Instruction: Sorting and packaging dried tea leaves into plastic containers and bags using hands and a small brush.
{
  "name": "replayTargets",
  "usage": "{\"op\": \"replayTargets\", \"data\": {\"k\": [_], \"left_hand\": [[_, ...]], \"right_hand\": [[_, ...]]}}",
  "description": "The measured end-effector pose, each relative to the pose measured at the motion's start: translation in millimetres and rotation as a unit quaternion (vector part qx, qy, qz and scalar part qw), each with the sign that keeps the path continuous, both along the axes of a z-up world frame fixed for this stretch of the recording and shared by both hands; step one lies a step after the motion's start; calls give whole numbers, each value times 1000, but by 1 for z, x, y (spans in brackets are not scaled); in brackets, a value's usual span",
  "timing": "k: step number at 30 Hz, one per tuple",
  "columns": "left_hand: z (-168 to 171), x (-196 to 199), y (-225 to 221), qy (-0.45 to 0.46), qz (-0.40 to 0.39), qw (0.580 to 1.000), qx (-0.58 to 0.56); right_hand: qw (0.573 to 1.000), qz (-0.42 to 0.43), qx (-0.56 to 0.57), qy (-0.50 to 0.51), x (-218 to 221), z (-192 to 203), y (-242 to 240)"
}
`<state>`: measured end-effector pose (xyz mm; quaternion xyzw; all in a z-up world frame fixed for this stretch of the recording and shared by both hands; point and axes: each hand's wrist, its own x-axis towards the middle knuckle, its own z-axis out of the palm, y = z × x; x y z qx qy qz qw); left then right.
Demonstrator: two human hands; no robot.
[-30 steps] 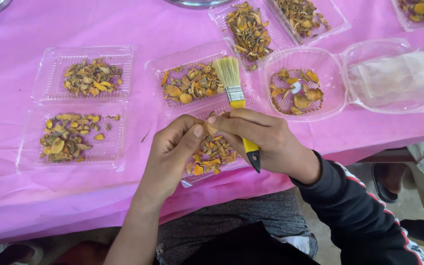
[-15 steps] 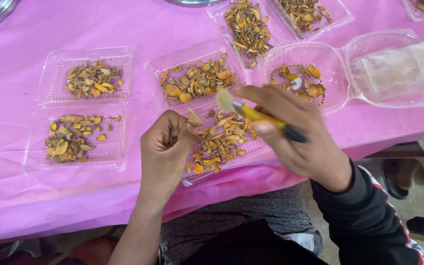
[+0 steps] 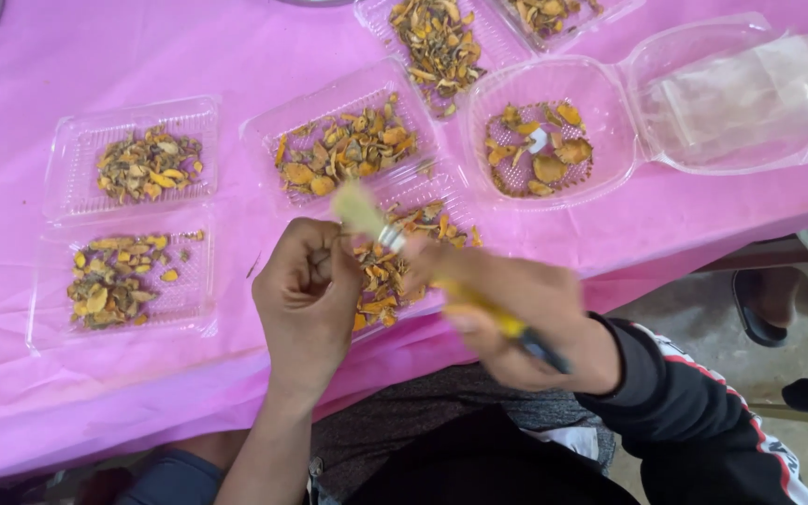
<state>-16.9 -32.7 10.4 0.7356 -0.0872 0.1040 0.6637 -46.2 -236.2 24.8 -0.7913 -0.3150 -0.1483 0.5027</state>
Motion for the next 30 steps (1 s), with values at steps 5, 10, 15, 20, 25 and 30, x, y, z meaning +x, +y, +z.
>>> {"op": "replayTargets", "data": {"k": [5,10,15,20,25,30], "left_hand": [[-2,1,2,6,24,1000,8],[0,0,4,13,13,1000,-24],[-6,0,4,48,2,997,-54],[-11,-1,-2,27,-40,992,-120],[-10,1,11,43,-87,994,-55],[0,2,13,-39,-38,991,126]], "right_hand": [[996,25,31,-82,-2,-2,0],[989,96,13,-115,12,-22,4],[995,-6,33,-96,21,-9,3],[992,53,-42,-103,50,-19,9],[984,84,-9,-156,67,-5,20],[995,62,70,-25,65,1,33]]}}
